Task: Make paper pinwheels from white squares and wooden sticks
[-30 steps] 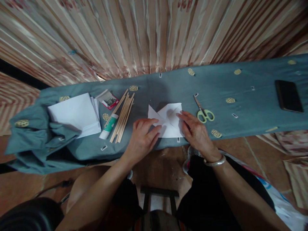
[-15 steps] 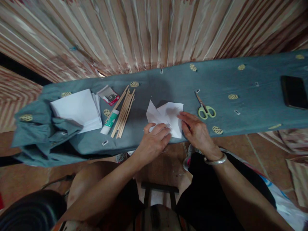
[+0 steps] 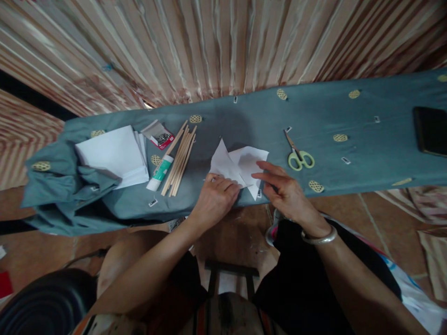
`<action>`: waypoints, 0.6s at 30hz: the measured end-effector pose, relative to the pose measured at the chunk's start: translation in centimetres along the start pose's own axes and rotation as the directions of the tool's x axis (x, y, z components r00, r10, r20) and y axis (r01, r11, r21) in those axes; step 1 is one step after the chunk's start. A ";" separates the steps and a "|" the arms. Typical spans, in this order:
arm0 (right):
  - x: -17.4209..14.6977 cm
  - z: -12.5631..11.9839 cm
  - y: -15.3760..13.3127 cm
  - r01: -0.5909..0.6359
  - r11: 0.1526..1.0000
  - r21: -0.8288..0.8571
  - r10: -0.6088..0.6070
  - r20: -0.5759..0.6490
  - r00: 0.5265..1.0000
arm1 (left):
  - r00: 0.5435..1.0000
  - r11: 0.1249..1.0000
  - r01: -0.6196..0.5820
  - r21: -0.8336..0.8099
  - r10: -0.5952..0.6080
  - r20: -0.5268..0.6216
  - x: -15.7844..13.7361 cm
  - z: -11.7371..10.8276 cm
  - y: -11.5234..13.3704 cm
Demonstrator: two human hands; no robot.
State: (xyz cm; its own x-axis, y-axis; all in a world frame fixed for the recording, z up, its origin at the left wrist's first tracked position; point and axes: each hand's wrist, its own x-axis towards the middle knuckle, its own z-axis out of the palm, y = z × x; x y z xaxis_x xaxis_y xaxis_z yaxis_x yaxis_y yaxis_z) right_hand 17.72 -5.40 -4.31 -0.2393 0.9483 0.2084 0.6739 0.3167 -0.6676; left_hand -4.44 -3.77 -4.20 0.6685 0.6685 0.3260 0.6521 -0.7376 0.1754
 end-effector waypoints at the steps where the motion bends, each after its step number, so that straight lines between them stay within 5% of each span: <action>1: 0.0 0.1 -0.1 0.003 0.999 0.033 -0.003 0.020 1.000 | 1.000 1.000 0.012 -0.013 -0.012 -0.006 0.0 0.1 -0.1; 8: 0.6 2.3 -0.8 -0.117 0.964 0.240 0.127 -0.027 0.992 | 0.999 0.997 0.049 -0.059 -0.048 0.016 0.1 0.1 -0.2; 18: 2.3 3.6 -0.9 -0.122 0.986 0.114 0.139 -0.164 0.977 | 0.998 0.997 0.041 -0.073 -0.038 0.048 -1.1 -0.2 0.1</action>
State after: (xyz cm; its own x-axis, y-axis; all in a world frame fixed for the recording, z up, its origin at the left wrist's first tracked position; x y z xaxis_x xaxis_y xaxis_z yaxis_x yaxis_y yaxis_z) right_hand 14.04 -3.53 -5.79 -0.0248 0.9733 0.2280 0.6141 0.1948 -0.7648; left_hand -5.20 -4.57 -4.37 0.6597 0.6996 0.2745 0.6514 -0.7144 0.2556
